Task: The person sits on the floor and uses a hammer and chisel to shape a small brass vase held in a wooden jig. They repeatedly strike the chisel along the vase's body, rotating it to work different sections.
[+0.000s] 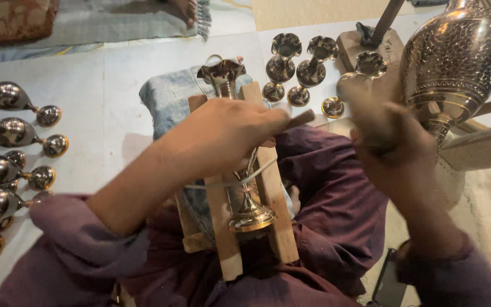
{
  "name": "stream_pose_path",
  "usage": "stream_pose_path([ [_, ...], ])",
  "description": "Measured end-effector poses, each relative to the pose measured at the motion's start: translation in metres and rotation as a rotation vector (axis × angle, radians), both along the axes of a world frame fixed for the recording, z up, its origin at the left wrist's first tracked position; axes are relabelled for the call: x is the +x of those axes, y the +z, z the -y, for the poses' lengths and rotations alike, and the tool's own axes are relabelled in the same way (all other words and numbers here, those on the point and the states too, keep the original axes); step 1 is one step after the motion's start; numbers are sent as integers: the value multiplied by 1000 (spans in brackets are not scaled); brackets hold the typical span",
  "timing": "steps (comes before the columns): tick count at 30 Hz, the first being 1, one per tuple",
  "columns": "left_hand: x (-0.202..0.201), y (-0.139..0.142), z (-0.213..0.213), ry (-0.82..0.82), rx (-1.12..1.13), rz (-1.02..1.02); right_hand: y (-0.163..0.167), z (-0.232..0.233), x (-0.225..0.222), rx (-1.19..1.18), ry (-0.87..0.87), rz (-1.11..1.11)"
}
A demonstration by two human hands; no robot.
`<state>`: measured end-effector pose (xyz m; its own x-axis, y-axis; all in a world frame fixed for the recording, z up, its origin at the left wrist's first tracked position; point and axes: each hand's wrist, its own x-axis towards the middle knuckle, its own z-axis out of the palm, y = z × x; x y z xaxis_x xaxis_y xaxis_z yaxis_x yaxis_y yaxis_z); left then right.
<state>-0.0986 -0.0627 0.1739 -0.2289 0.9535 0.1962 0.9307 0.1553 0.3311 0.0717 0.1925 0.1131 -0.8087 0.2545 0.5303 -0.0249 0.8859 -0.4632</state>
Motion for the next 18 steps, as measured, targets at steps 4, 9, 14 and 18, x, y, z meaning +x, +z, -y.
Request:
stream_pose_path([
  [4, 11, -11, 11, 155, 22, 12, 30, -5, -12, 131, 70, 75],
  [9, 30, -25, 23, 298, 417, 16, 64, -12, -35, 684, 60, 193],
  [14, 44, -37, 28, 377, 628, 27, 98, -9, -42, 706, 159, 187],
  [18, 53, -47, 25, 567, 716, 145, 121, 4, -51, 427, 276, 139],
])
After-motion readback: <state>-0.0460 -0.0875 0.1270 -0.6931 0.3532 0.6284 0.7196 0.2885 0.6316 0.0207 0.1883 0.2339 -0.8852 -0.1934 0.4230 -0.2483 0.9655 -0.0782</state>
